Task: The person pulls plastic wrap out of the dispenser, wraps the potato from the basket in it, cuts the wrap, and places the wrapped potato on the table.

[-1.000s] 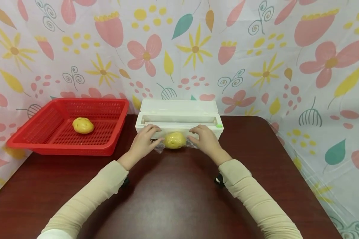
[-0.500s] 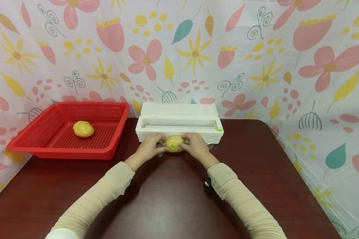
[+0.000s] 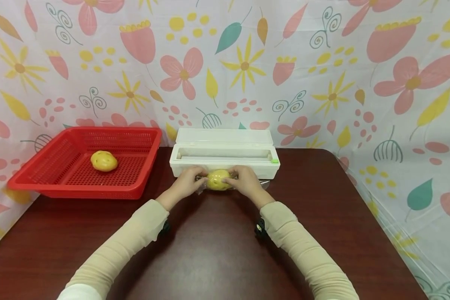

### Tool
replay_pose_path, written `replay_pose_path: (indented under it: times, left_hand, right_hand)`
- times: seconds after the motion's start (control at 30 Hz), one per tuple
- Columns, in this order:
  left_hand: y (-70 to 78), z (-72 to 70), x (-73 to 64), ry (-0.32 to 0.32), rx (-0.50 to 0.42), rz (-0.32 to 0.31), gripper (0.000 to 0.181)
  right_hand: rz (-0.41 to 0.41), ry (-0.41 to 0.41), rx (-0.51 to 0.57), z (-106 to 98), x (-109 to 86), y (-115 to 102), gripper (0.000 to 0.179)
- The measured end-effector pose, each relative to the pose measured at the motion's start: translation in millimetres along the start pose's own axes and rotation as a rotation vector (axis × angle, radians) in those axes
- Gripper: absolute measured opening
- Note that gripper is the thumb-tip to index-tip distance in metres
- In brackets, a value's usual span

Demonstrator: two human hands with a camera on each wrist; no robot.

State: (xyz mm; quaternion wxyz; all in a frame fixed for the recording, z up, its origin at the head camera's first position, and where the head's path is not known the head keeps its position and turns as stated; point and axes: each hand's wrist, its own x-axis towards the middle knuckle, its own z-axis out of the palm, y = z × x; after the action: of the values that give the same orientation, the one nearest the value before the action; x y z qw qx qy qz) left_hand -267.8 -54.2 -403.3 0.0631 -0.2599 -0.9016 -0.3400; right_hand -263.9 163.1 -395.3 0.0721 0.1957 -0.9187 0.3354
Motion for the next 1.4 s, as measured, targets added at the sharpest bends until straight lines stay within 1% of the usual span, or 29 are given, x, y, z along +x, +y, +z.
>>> replay_pose_path:
  times: [0.1,0.17,0.23,0.3,0.4,0.43,0.53,0.63,0.7,0.77,0.9,1.0,1.1,1.17,1.27,1.4]
  left_hand:
    - [0.8,0.0,1.4,-0.037,-0.018,-0.023,0.028]
    - [1.8,0.8,2.5,-0.060,-0.011,-0.036,0.034]
    - [3.1,1.8,3.3,-0.065,0.027,-0.040,0.038]
    - [4.4,2.7,2.8,-0.056,0.081,-0.042,0.038]
    - [5.6,3.1,0.0,-0.018,0.173,-0.030,0.037]
    - [6.4,3.2,0.0,0.000,0.203,-0.013,0.036]
    - [5.2,2.6,-2.3,0.071,0.267,0.053,0.036]
    - [3.3,1.4,-1.5,0.145,0.337,0.134,0.044]
    - [2.4,0.4,-0.1,0.165,0.371,0.164,0.050]
    - [1.8,-0.5,1.0,0.153,0.403,0.174,0.056]
    - [1.8,-2.3,2.1,0.096,0.406,0.170,0.059]
    - [2.4,-3.7,1.8,0.069,0.413,0.186,0.055]
    - [3.5,-4.7,1.7,0.038,0.423,0.225,0.048]
    - [4.0,-5.1,1.7,0.014,0.413,0.248,0.044]
    - [3.5,-4.8,1.6,-0.011,0.364,0.273,0.043]
    - [1.5,-3.5,0.4,-0.041,0.269,0.304,0.039]
  right_hand:
    - [-0.008,-0.003,-0.011,-0.1,0.3,1.2,0.026]
    - [-0.013,0.000,-0.017,0.1,0.7,2.6,0.025]
    - [-0.014,0.006,-0.020,0.0,0.6,2.6,0.024]
    - [-0.025,0.018,-0.034,0.3,-0.1,2.6,0.024]
    - [-0.073,0.058,-0.122,1.0,-2.4,1.6,0.028]
    - [-0.097,0.080,-0.162,0.5,-3.4,2.3,0.029]
    - [-0.168,0.143,-0.267,2.4,-5.7,3.0,0.032]
    - [-0.216,0.185,-0.322,2.8,-6.7,3.4,0.032]
    - [-0.234,0.201,-0.342,2.8,-6.7,4.4,0.032]
    - [-0.251,0.210,-0.353,2.6,-6.3,5.5,0.032]
    - [-0.282,0.205,-0.352,1.7,-5.5,7.3,0.031]
    - [-0.305,0.190,-0.358,0.5,-5.5,6.3,0.032]
    - [-0.331,0.176,-0.382,-1.0,-5.8,5.0,0.033]
    - [-0.351,0.168,-0.401,-2.1,-6.3,4.4,0.033]
    - [-0.386,0.158,-0.440,-3.3,-7.2,4.0,0.033]
    - [-0.432,0.143,-0.474,-5.0,-9.5,3.4,0.033]
